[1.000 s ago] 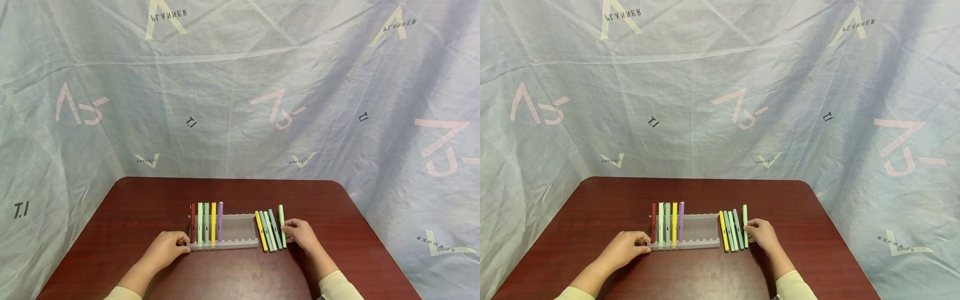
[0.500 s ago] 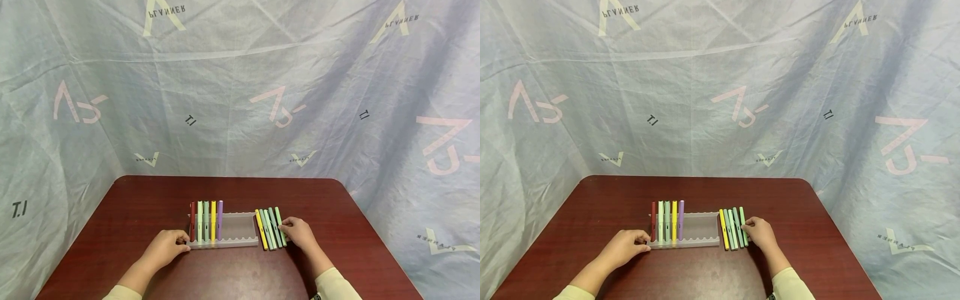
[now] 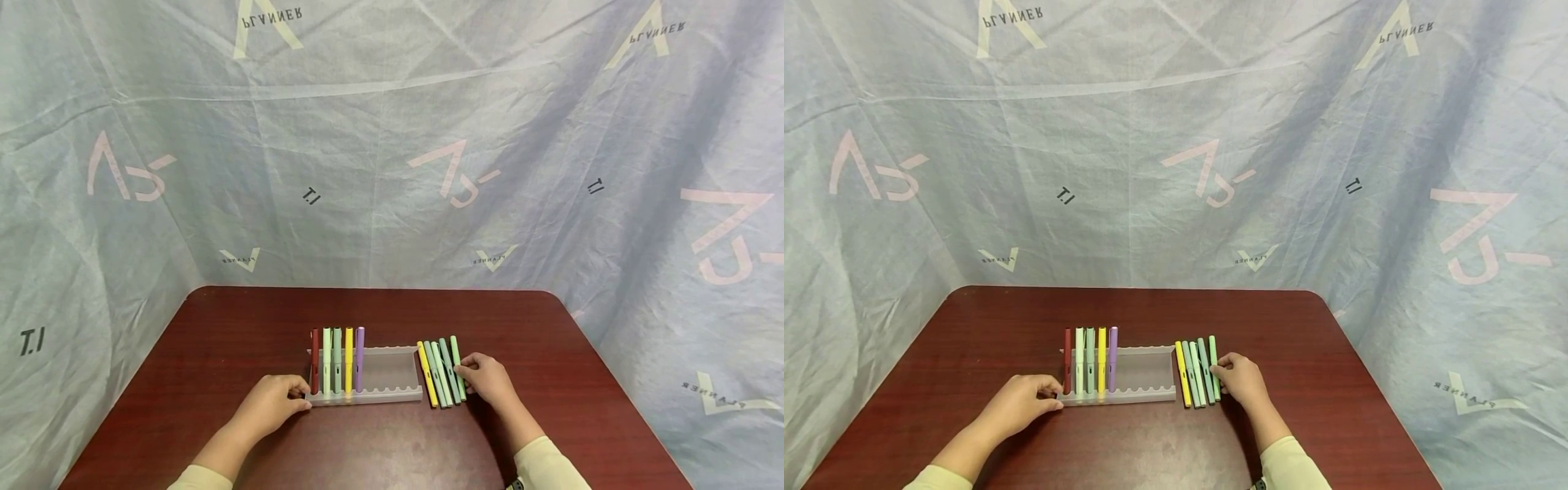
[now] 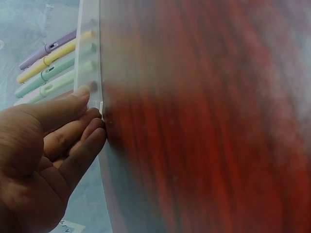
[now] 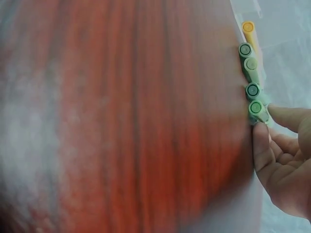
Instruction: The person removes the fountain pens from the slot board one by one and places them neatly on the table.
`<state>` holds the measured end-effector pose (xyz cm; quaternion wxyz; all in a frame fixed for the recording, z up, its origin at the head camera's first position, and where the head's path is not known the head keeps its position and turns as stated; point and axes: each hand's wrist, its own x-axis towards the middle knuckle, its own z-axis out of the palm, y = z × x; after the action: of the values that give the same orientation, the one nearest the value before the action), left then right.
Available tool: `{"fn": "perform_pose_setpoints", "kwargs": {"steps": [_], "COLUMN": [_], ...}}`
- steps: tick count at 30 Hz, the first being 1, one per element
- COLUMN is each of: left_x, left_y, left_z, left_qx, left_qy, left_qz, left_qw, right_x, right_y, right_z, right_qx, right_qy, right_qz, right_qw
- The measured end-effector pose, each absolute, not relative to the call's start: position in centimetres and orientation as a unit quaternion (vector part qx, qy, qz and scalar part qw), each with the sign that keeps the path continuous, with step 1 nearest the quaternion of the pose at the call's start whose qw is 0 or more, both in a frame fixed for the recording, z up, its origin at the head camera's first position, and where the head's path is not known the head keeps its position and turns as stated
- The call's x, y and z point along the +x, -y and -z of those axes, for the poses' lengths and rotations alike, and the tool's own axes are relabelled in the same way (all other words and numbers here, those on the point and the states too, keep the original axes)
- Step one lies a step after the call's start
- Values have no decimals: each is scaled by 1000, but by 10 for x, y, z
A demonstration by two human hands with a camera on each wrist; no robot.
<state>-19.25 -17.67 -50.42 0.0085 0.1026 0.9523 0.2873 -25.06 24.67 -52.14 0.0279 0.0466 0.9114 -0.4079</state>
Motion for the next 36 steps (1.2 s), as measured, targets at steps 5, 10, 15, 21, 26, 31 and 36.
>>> {"fn": "perform_pose_setpoints", "kwargs": {"steps": [5,10,15,21,26,31,36], "left_x": [-192,-193,-193,-192,-191,-192,-192], "left_y": [177,177,176,176,176,176,176], "left_z": [504,503,503,502,502,503,503], "left_qx": [102,100,98,99,100,100,99], "left_qy": [-952,-952,-953,-952,-952,-952,-952], "left_qz": [-290,-288,-288,-289,-290,-290,-290], "left_qw": [9,6,9,10,7,7,10], "right_x": [-250,-251,-251,-253,-254,-253,-255], "right_y": [-247,-248,-249,-246,-234,-214,-195], "right_z": [522,523,520,515,502,488,484], "right_qx": [47,42,47,44,10,-26,-94], "right_qy": [-906,-904,-898,-896,-896,-874,-853], "right_qz": [419,425,436,443,443,485,510], "right_qw": [26,26,27,7,-6,15,60]}}
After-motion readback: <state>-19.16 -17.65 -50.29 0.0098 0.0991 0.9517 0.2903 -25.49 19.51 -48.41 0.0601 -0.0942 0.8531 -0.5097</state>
